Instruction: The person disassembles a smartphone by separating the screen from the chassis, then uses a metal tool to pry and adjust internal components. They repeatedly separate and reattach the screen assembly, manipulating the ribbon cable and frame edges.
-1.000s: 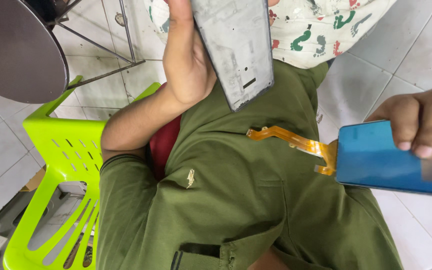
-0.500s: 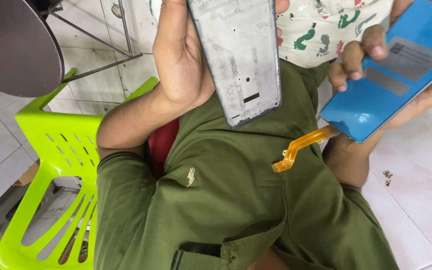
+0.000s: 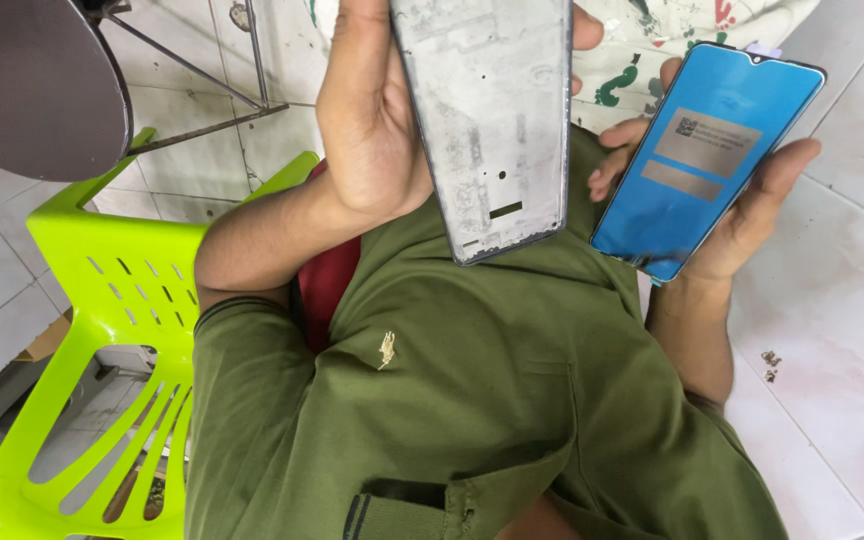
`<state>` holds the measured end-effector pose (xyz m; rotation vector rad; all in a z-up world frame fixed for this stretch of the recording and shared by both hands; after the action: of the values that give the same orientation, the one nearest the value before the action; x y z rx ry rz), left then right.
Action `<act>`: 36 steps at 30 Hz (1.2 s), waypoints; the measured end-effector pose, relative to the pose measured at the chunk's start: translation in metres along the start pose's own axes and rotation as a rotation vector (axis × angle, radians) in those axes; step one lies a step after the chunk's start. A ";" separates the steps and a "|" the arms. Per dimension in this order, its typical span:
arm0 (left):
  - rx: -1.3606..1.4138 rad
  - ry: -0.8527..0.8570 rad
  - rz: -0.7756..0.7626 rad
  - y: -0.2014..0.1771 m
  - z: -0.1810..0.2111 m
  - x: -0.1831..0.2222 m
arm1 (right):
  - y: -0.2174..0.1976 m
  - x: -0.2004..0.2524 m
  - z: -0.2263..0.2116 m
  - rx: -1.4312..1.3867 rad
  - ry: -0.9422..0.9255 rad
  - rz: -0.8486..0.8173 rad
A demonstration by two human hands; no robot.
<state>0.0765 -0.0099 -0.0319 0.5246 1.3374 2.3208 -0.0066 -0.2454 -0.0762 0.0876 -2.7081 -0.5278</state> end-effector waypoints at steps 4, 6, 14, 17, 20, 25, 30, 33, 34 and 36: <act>0.000 -0.001 -0.011 0.003 -0.004 -0.002 | 0.003 0.009 0.003 0.239 0.050 -0.009; -0.010 -0.007 -0.020 0.003 -0.005 -0.003 | 0.001 0.016 0.006 0.048 0.045 -0.007; -0.074 0.009 -0.022 0.004 -0.001 0.001 | 0.008 0.015 0.009 -0.220 -0.010 -0.250; -0.086 0.011 -0.018 0.000 0.000 0.001 | 0.008 0.015 0.006 -0.166 0.013 -0.254; -0.104 0.008 -0.015 -0.002 0.002 0.001 | 0.004 0.014 0.003 -0.101 0.050 -0.189; -0.154 0.017 -0.004 -0.007 0.011 -0.003 | -0.004 0.005 -0.004 -0.117 0.107 -0.077; -0.194 0.013 0.049 -0.017 0.013 -0.003 | -0.002 -0.003 -0.010 -0.148 0.089 -0.015; -0.214 0.007 0.059 -0.023 0.012 -0.006 | -0.002 -0.006 -0.010 -0.175 0.095 0.006; -0.222 0.016 0.059 -0.024 0.012 -0.007 | -0.002 -0.006 -0.010 -0.188 0.101 0.015; -0.241 0.052 0.055 -0.025 0.015 -0.010 | -0.002 -0.008 -0.009 -0.188 0.099 0.026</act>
<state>0.0964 0.0071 -0.0479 0.4323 1.0568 2.5115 0.0044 -0.2493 -0.0723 0.0273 -2.5470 -0.7470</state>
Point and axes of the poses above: each hand's wrist, its own x-axis away from the middle knuckle, its own y-axis out of the palm, z = x × y, the point moved 8 cm from there along -x, towards the middle knuckle, and after that the axes turned 5 degrees about x, right-handed, at the moved point
